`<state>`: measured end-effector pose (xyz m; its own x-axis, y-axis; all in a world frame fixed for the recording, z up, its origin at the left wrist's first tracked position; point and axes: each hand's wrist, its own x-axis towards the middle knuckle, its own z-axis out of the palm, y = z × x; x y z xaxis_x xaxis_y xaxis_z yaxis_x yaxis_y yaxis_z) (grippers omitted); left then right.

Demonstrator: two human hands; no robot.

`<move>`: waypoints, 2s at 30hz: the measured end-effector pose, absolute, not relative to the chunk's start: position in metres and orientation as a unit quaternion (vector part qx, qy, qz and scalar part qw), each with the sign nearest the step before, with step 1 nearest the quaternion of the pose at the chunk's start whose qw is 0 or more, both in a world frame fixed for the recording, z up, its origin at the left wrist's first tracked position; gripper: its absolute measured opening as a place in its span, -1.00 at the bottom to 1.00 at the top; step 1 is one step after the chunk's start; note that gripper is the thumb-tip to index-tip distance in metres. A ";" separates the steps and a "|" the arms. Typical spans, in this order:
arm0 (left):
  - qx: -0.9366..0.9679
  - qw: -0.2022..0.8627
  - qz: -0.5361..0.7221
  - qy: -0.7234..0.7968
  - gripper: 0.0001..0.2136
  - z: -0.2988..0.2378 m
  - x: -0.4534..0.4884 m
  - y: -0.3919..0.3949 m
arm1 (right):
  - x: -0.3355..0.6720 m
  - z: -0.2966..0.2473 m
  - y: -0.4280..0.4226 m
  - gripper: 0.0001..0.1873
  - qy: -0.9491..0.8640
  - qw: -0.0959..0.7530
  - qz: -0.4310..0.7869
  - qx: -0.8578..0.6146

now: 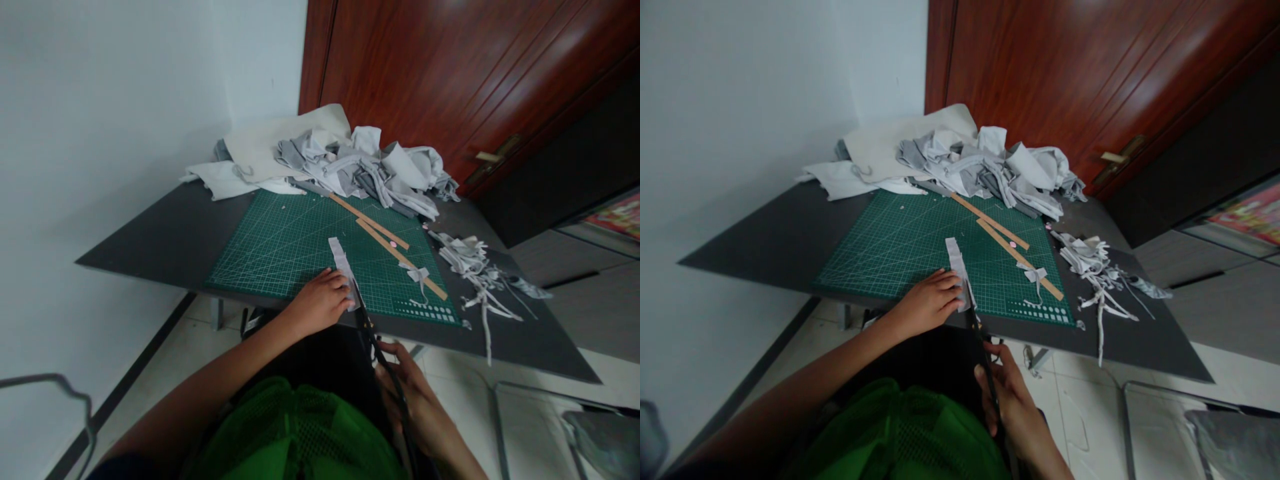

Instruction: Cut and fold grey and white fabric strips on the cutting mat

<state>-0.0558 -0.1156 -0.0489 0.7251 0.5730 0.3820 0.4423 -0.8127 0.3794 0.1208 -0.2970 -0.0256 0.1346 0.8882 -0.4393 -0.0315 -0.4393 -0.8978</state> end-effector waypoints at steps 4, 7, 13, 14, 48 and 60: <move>0.919 0.133 0.247 0.278 -0.86 -0.048 -0.056 -0.116 | 0.120 -0.026 -0.298 -0.37 -0.335 0.408 0.563 -0.635; 0.919 0.130 0.246 0.280 -0.86 -0.047 -0.056 -0.116 | 0.121 -0.028 -0.299 -0.39 -0.346 0.403 0.558 -0.637; 0.923 0.114 0.243 0.277 -0.85 -0.048 -0.056 -0.116 | 0.125 -0.031 -0.298 -0.35 -0.364 0.403 0.563 -0.622; 0.922 0.112 0.245 0.276 -0.85 -0.048 -0.056 -0.115 | 0.126 -0.031 -0.298 -0.34 -0.362 0.400 0.571 -0.618; 0.893 0.036 0.213 0.395 -0.61 -0.054 -0.047 -0.119 | 0.117 -0.035 -0.279 -0.37 -0.317 0.437 0.601 -0.589; 0.895 0.031 0.202 0.396 -0.59 -0.052 -0.046 -0.120 | 0.117 -0.035 -0.280 -0.37 -0.315 0.435 0.610 -0.583</move>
<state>-0.0462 -0.1196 -0.0525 0.6041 0.7218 0.3377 0.6966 -0.6841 0.2162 0.1174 -0.2803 -0.0353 0.0580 0.8982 -0.4357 -0.1634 -0.4220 -0.8918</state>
